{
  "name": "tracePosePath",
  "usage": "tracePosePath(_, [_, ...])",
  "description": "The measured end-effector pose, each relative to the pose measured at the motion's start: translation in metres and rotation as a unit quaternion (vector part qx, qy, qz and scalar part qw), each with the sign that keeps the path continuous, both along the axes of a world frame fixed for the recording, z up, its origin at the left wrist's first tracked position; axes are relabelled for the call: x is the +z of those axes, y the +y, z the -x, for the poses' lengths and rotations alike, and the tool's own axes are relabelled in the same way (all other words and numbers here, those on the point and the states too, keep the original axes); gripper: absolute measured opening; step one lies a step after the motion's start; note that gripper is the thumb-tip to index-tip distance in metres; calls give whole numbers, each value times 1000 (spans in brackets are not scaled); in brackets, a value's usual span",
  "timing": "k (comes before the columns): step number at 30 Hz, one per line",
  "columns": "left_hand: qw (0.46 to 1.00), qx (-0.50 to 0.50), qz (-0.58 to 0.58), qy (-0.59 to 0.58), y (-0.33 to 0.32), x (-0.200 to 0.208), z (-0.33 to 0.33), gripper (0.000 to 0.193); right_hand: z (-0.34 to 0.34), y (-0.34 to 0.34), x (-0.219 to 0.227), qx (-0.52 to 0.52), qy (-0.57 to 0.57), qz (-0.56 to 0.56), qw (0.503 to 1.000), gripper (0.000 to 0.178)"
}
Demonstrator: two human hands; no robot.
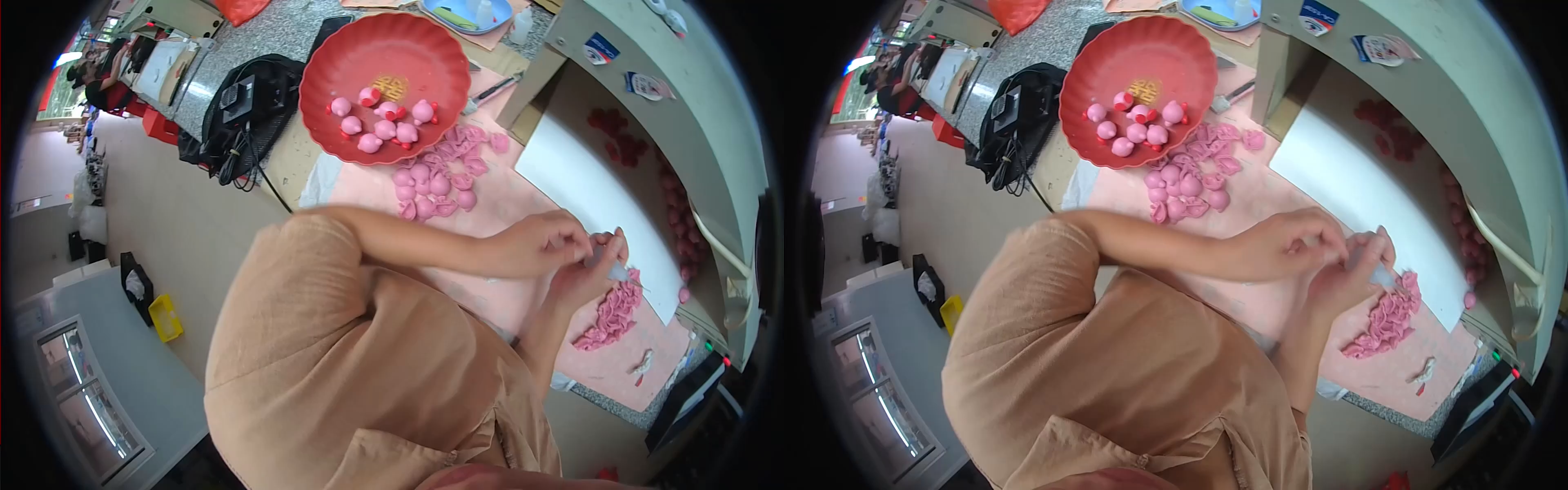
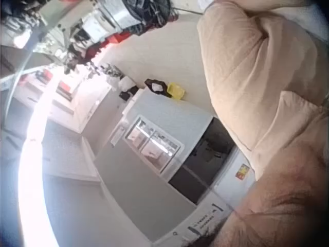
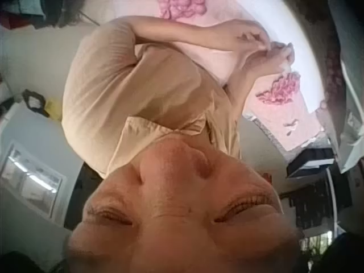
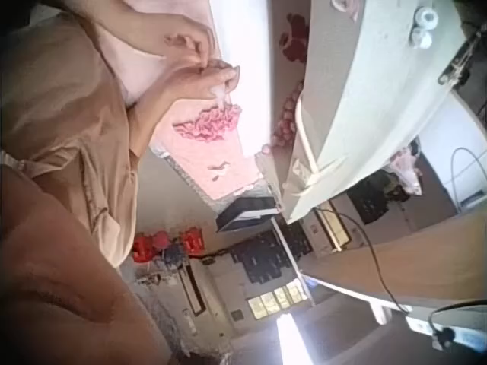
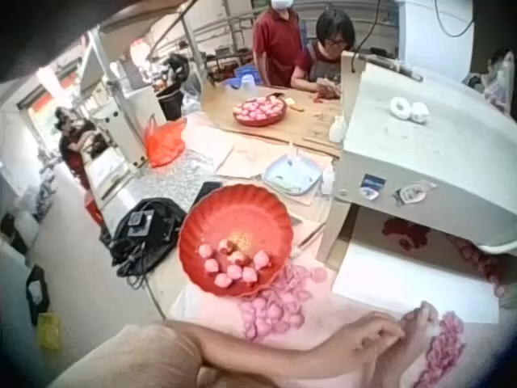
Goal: Applying glue to small pink and red components to assemble toy parts.
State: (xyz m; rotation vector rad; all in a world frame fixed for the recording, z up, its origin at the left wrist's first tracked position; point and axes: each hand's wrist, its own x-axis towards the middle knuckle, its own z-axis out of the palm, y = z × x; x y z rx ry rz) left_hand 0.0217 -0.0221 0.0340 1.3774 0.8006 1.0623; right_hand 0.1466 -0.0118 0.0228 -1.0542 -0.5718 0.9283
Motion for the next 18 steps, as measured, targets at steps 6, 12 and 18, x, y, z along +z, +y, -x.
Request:
tracePosePath(6, [893, 424, -116, 100, -24, 49, 138, 9, -3, 10, -3, 52, 22, -91, 994, 23])
tracePosePath(12, [900, 252, -128, 333, -42, 24, 158, 18, 0, 0, 5, 145, 4, -18, 989, 19])
tracePosePath(18, [878, 177, -189, 402, 13, 17, 106, 28, -14, -25, -3, 228, -136, 44, 963, 25])
